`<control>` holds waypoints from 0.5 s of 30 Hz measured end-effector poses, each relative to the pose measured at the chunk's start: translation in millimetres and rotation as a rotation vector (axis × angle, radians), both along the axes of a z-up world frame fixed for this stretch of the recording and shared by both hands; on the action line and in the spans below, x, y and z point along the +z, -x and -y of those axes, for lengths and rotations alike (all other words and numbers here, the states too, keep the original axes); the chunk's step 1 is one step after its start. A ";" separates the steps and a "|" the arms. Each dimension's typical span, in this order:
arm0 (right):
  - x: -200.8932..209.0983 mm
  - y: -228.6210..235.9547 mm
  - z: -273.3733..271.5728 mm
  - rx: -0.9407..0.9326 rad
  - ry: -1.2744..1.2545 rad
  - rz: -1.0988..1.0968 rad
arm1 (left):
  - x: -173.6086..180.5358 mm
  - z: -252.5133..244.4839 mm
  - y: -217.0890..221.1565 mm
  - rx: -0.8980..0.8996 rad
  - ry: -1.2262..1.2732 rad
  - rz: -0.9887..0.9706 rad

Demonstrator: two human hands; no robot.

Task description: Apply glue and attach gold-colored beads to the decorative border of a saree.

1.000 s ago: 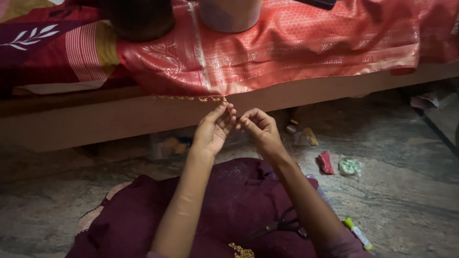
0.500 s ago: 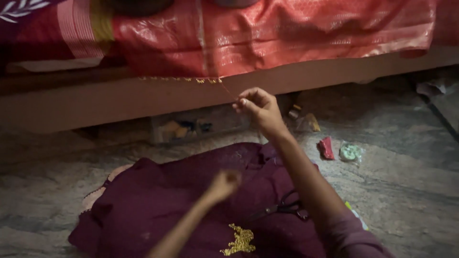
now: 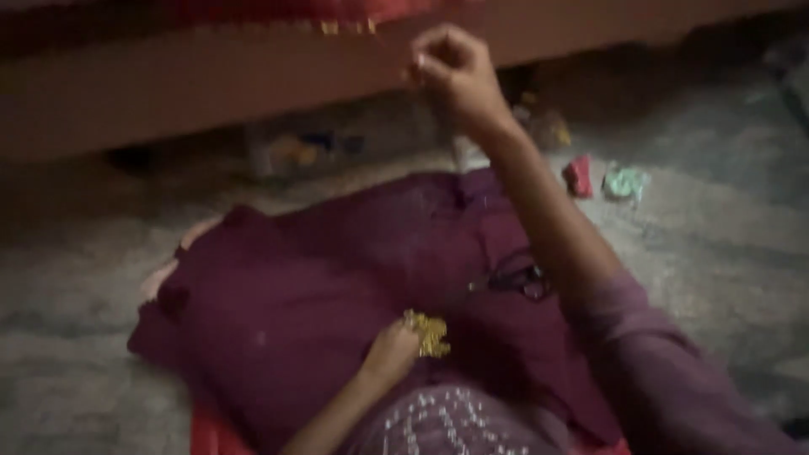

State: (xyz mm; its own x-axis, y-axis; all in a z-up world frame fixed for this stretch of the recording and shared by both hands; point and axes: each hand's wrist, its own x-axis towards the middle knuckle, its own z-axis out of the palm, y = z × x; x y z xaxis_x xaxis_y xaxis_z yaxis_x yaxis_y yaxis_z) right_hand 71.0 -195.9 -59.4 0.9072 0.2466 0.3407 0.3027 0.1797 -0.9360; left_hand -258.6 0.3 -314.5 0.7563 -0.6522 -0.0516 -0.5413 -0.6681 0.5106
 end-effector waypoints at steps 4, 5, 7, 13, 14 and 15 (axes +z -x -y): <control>8.3 11.4 -9.1 0.012 0.068 0.066 | 44.3 -3.7 -10.9 0.096 -0.060 -0.295; 15.6 12.7 -9.3 -0.008 0.140 0.095 | 67.5 -0.8 -20.6 0.189 0.058 -0.428; 16.0 12.9 -8.8 -0.034 0.208 0.117 | 39.0 -3.1 -23.5 0.238 0.184 -0.532; 13.8 12.9 -11.6 -0.046 0.288 0.153 | 39.2 -6.0 -36.5 0.525 0.751 -1.083; 15.1 14.8 -12.4 -0.047 0.285 0.140 | 38.5 -6.3 -38.6 0.566 0.971 -1.161; 15.9 15.8 -12.4 -0.046 0.287 0.143 | 39.5 -5.9 -40.7 0.565 0.974 -1.158</control>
